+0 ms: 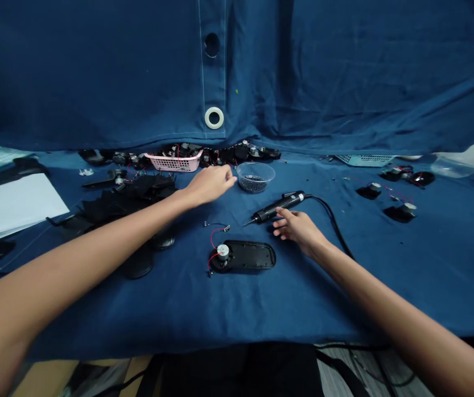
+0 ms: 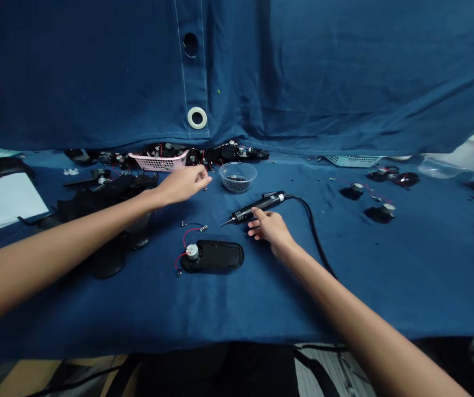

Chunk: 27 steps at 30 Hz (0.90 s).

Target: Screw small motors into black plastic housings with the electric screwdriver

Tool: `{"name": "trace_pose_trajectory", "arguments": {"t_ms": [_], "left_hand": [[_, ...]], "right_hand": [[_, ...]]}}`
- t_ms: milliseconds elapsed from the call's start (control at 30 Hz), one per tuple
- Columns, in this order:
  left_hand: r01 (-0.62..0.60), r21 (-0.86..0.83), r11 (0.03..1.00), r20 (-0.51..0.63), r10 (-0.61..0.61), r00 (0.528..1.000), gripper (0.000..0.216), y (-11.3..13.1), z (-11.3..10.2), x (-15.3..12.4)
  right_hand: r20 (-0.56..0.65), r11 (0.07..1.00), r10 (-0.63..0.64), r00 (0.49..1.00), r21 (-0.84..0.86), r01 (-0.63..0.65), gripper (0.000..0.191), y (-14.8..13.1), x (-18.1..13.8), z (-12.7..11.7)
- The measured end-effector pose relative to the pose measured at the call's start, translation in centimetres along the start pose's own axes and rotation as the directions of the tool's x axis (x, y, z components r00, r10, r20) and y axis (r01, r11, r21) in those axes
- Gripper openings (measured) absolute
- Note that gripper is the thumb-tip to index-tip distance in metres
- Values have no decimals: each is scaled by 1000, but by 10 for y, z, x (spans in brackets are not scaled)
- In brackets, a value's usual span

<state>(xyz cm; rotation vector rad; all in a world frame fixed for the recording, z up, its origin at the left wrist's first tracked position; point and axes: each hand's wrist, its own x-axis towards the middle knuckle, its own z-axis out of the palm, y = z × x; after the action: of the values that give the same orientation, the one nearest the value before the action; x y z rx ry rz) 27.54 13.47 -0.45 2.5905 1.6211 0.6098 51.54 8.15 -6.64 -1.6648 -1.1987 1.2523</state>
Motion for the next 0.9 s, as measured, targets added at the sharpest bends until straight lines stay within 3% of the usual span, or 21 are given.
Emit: {"name": "trace_pose_trajectory", "arguments": {"t_ms": [133, 233, 400, 533, 733, 900], "left_hand": [[-87, 22, 996, 89, 85, 992, 22, -6, 18, 74], [-138, 37, 990, 213, 127, 969, 18, -1, 30, 114], [-185, 118, 976, 481, 107, 870, 18, 12, 47, 152], [-198, 168, 966, 589, 63, 806, 20, 16, 59, 162], [-206, 131, 970, 593, 90, 800, 17, 7, 66, 163], [-204, 17, 979, 415, 179, 892, 8, 0, 65, 160]], "right_hand": [[44, 971, 240, 970, -1, -240, 37, -12, 23, -5], [44, 946, 324, 945, -16, -324, 44, -17, 41, -3], [23, 952, 297, 955, 73, -298, 31, -16, 54, 1], [-12, 954, 210, 978, 220, -202, 34, -11, 47, 2], [-62, 933, 148, 987, 340, -119, 37, -5, 42, 0], [-35, 911, 140, 989, 397, -115, 36, -3, 43, -4]]}}
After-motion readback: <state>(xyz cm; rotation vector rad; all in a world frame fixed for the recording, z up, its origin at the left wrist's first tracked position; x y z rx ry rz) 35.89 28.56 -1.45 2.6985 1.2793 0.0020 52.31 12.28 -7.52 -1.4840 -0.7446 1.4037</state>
